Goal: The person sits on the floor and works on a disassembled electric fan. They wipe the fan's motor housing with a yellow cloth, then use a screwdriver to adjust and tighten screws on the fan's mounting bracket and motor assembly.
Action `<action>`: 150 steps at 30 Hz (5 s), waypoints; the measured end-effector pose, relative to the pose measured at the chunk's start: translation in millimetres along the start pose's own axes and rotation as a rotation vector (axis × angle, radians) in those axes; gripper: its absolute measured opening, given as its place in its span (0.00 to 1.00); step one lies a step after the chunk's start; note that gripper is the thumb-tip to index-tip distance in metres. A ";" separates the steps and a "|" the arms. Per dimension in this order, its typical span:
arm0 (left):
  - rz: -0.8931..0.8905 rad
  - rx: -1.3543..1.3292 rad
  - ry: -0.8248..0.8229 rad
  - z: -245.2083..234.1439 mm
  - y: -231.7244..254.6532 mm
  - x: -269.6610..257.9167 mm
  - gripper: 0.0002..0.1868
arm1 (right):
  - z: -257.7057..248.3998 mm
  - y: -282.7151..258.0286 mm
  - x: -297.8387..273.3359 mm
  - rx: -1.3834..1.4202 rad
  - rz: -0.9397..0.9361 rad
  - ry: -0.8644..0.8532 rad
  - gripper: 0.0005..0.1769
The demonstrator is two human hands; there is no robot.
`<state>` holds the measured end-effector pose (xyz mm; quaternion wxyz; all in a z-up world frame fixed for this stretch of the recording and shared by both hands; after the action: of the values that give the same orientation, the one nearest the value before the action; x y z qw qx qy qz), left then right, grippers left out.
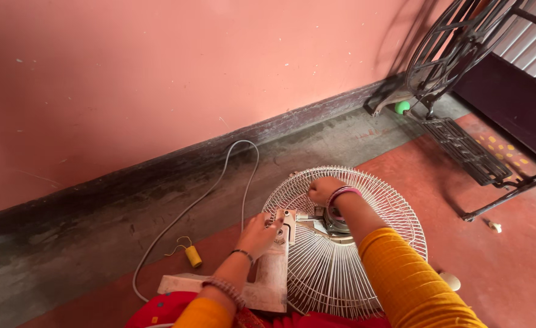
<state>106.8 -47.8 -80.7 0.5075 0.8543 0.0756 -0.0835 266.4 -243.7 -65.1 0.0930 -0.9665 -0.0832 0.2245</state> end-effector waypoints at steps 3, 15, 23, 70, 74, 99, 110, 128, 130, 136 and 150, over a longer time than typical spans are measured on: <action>-0.112 -0.269 0.010 20.9 -15.1 26.8 0.28 | -11.4 28.2 1.3 0.117 -0.081 0.091 0.25; -0.078 0.014 0.003 45.3 -43.9 72.6 0.25 | 16.6 65.9 -61.7 0.912 0.183 0.227 0.24; -0.028 0.068 -0.006 50.3 -9.9 66.6 0.24 | 5.3 63.8 -70.6 0.881 0.187 0.269 0.24; -0.093 0.259 0.057 11.6 -7.4 50.2 0.29 | 10.1 75.8 -78.9 0.938 0.270 0.238 0.28; -0.101 0.237 0.058 0.8 -5.4 36.6 0.26 | 13.8 91.7 -73.8 0.907 0.300 0.304 0.28; 0.841 0.574 0.226 -37.7 223.9 -46.3 0.22 | -86.9 22.0 -164.8 1.383 -0.245 -0.639 0.49; 1.558 0.568 0.256 -26.7 227.4 -52.3 0.23 | -91.7 30.9 -142.1 0.831 -0.206 -0.666 0.28; 1.287 0.389 0.270 -26.1 172.2 -24.2 0.23 | -115.9 21.2 -145.8 1.769 -0.136 -0.044 0.20; 1.266 0.307 0.277 -23.6 170.8 -29.1 0.23 | -107.6 15.0 -151.4 1.754 0.003 -0.089 0.25; 1.314 0.283 0.344 -14.2 176.8 -34.0 0.21 | -119.8 -2.1 -173.9 1.942 -0.286 0.048 0.23; 0.591 -0.423 0.420 -6.8 114.3 -84.9 0.26 | -105.9 -24.4 -220.6 1.492 -0.781 0.196 0.24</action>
<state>49.0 -99.7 38.7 0.6473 0.7147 -0.0553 0.2592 115.8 -279.9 125.9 0.7841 -0.5687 -0.2327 0.0873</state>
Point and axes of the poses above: each hand's wrist, its own x-axis towards the middle knuckle, its own z-axis out of the palm, y = z × x, the point moved 3 cm from there along x, towards the middle knuckle, and after that the axes turned 10 degrees about z, right-handed, at the moved point
